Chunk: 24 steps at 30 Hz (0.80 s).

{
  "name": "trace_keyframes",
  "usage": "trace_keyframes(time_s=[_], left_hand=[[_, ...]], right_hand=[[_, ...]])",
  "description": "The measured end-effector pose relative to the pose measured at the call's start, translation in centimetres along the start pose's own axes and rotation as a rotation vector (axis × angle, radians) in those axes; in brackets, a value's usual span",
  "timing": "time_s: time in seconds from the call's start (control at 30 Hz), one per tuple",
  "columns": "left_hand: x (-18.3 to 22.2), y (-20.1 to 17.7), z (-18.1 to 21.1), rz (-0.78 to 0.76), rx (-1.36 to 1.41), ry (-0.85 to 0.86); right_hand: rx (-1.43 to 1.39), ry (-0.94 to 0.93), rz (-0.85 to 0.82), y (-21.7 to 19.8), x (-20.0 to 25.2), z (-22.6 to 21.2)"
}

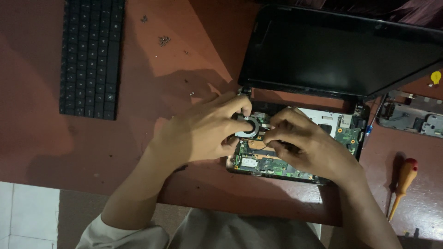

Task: Repairing a laptop by installing a hard drive and a cooling fan and securing them with a screwdriver

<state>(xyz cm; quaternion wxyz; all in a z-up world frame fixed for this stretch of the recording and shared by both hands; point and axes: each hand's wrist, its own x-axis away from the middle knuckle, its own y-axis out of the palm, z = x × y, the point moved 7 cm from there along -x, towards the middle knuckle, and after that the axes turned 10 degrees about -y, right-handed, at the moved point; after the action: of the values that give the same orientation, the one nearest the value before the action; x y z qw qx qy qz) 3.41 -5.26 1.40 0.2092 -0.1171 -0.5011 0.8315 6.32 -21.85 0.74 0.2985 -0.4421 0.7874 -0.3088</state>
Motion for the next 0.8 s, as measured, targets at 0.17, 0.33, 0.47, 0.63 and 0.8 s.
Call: trace_keyframes(time_s=[0.17,0.33,0.47,0.63,0.8], left_hand=[[0.0,-0.9,-0.4,0.033,-0.061,0.008],[0.1,-0.7,-0.6,0.025,-0.048,0.013],[0.6,-2.5,-0.2,0.131,-0.020,0.051],[0.9,-3.7,-0.9,0.241,0.005,0.074],[1.9,-6.1,-0.7,0.443,-0.174,0.098]], right_hand=[[-0.032,0.005,0.014,-0.2,-0.4,-0.4],[-0.002,0.011,-0.012,0.0,-0.1,0.0],[-0.056,0.000,0.028,-0.3,-0.4,-0.3],[-0.088,0.014,0.054,-0.1,-0.3,-0.3],[-0.019,0.129,0.096,-0.1,-0.4,-0.3]])
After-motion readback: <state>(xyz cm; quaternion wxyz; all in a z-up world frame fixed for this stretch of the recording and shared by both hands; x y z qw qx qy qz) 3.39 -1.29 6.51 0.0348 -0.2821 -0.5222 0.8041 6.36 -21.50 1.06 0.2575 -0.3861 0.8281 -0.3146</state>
